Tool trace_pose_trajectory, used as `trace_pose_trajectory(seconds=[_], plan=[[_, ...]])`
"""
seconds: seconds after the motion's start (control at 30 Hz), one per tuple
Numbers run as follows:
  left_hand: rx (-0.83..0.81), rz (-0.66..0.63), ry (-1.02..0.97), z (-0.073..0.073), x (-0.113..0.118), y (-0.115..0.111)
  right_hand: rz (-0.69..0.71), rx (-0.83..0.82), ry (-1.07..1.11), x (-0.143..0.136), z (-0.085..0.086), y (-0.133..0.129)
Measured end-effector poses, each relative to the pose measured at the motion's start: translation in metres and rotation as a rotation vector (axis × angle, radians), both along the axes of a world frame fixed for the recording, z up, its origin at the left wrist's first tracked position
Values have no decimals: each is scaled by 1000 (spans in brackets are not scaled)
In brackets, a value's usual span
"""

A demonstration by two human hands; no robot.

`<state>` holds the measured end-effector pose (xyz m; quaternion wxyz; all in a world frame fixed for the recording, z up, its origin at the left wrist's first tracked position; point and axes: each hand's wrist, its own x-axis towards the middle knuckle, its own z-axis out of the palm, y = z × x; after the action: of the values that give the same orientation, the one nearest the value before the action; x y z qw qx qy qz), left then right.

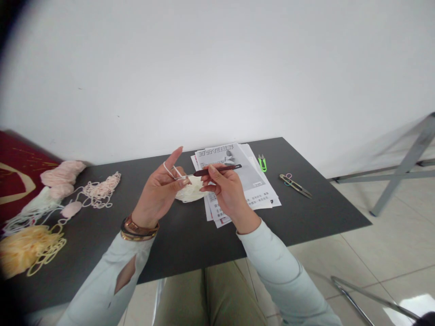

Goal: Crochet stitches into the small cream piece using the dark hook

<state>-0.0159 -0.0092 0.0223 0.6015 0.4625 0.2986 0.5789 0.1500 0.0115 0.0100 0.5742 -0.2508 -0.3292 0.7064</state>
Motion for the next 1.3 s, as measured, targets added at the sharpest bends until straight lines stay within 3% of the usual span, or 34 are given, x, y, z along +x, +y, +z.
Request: trace_pose_trajectory(seconds=[0.2,0.37,0.67,1.3], plan=[[142,88,157,-5,-3,2,-41,-26,-25,1,2,1],[151,121,219,-6,-4,3,-39,-67,-18,0,1,2],[50,74,63,-4,1,0,-54,-22,26,-3,-1,-2],[82,38,66,3,4,-4,18,-98,11,0,-4,2]])
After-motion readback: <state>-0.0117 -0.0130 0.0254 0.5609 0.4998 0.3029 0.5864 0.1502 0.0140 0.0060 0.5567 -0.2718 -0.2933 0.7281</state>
